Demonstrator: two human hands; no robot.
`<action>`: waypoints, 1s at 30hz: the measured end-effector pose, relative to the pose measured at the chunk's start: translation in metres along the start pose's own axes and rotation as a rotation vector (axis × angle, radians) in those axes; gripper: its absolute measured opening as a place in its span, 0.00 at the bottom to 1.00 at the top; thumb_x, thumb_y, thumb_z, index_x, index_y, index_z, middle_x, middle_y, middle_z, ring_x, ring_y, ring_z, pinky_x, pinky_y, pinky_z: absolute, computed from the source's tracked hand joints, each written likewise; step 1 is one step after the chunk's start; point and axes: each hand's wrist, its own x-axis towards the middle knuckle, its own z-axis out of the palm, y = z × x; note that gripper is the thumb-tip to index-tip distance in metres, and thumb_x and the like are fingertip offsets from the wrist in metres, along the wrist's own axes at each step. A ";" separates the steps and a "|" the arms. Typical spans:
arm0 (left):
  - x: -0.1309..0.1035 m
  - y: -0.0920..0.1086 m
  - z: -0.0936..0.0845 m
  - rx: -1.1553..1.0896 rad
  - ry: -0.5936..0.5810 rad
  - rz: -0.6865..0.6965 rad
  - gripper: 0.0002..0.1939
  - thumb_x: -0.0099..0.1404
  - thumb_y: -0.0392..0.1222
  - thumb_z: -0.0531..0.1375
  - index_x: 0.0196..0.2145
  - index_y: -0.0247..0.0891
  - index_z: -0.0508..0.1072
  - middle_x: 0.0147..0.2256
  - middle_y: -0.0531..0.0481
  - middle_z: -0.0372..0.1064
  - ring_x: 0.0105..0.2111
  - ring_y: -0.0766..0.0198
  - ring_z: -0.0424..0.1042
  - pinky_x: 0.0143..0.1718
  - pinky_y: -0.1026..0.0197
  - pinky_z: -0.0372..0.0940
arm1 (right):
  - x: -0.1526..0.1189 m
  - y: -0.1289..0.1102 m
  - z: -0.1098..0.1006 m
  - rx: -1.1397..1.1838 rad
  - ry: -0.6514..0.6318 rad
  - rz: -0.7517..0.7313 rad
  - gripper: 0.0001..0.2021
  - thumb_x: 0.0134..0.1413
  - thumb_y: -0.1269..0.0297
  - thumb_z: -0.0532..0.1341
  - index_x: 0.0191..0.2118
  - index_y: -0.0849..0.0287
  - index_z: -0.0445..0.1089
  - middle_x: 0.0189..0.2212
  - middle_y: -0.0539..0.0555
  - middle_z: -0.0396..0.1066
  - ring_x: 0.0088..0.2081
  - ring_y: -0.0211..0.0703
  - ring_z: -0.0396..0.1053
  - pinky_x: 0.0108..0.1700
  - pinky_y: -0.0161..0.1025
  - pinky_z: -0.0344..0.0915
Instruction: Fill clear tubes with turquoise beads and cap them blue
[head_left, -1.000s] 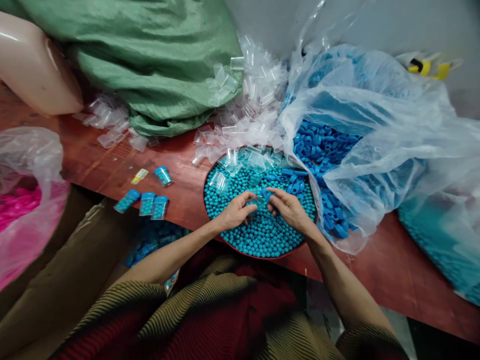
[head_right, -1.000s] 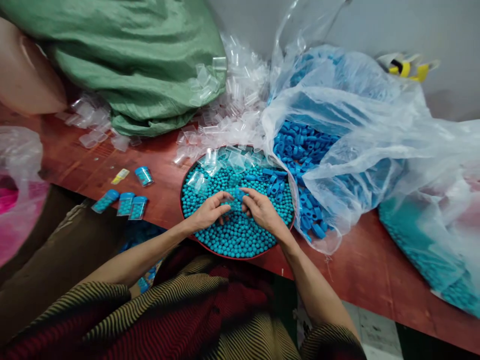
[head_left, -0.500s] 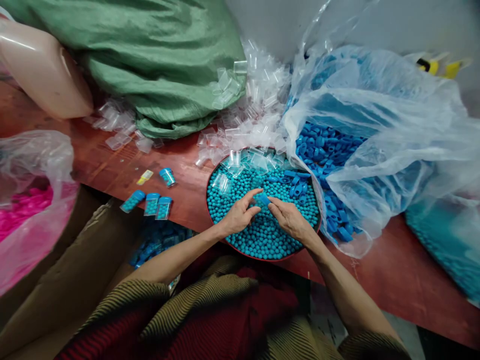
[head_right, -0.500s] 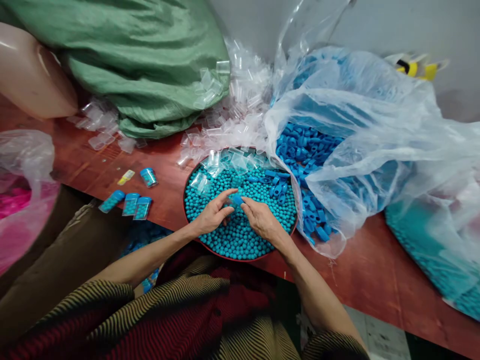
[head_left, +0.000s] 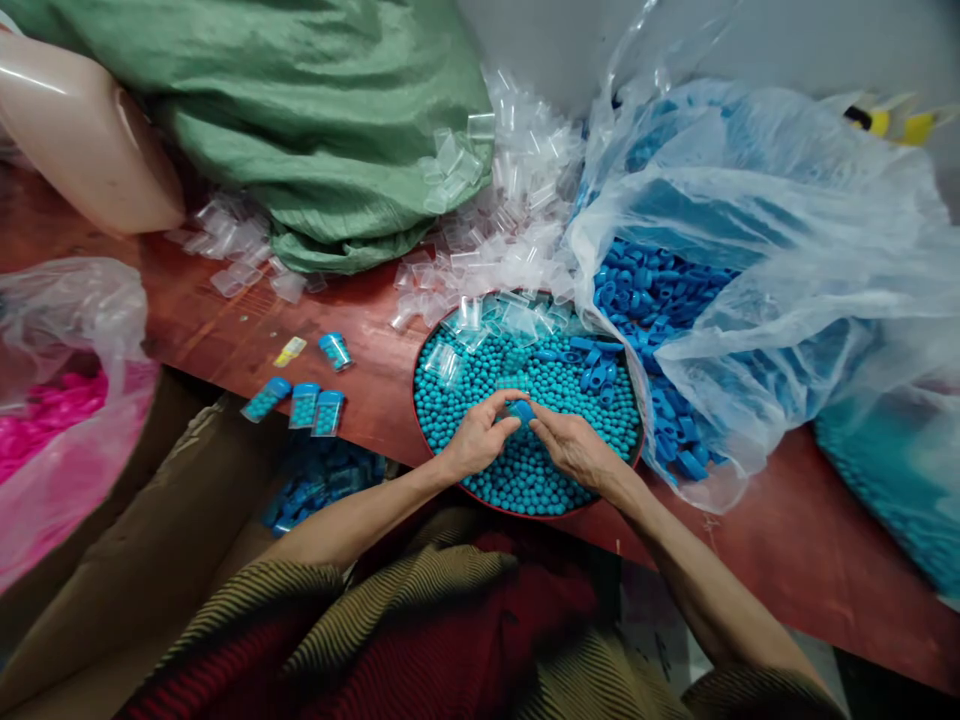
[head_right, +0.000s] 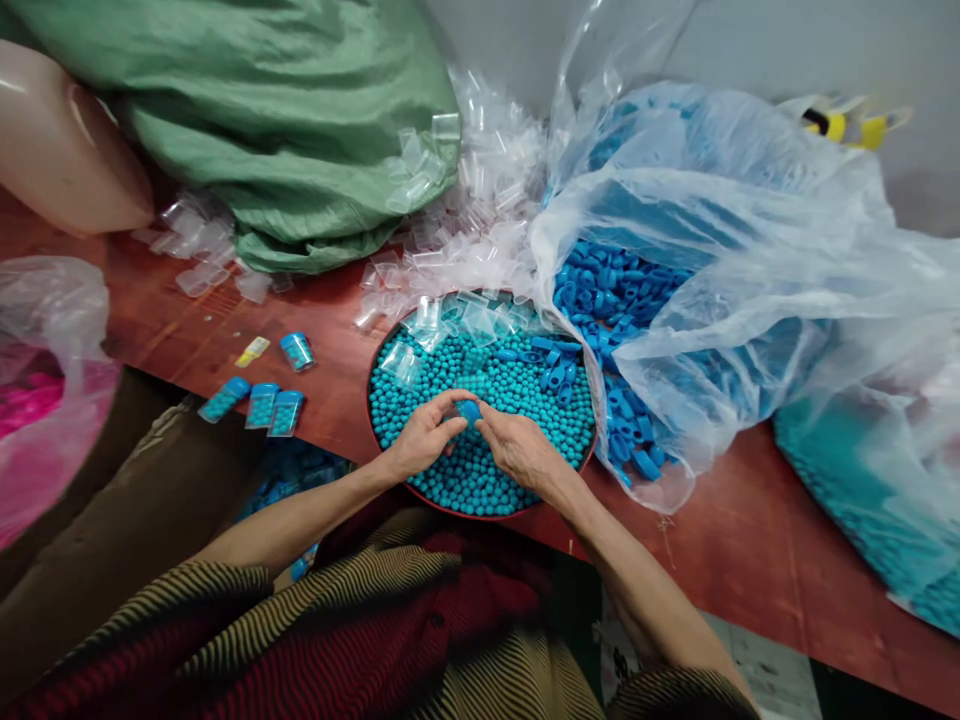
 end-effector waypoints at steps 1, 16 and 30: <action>0.000 -0.001 0.001 -0.013 0.012 -0.010 0.17 0.60 0.41 0.55 0.48 0.39 0.66 0.26 0.56 0.61 0.18 0.74 0.56 0.18 0.69 0.55 | 0.001 0.001 0.000 -0.009 -0.018 0.000 0.21 0.62 0.61 0.43 0.53 0.62 0.65 0.29 0.56 0.73 0.29 0.43 0.69 0.32 0.36 0.60; 0.000 0.013 -0.007 -0.196 -0.110 -0.101 0.21 0.59 0.48 0.57 0.48 0.40 0.59 0.24 0.58 0.62 0.16 0.72 0.65 0.14 0.71 0.55 | 0.001 0.005 -0.012 0.997 0.122 0.238 0.21 0.47 0.53 0.61 0.46 0.57 0.64 0.32 0.50 0.66 0.21 0.33 0.62 0.18 0.33 0.63; -0.004 0.020 -0.011 -0.185 -0.185 -0.057 0.20 0.59 0.48 0.58 0.46 0.40 0.59 0.24 0.59 0.61 0.15 0.75 0.60 0.15 0.70 0.55 | 0.012 -0.008 -0.014 1.023 0.109 0.196 0.21 0.47 0.58 0.62 0.49 0.55 0.62 0.34 0.49 0.66 0.26 0.35 0.66 0.25 0.36 0.68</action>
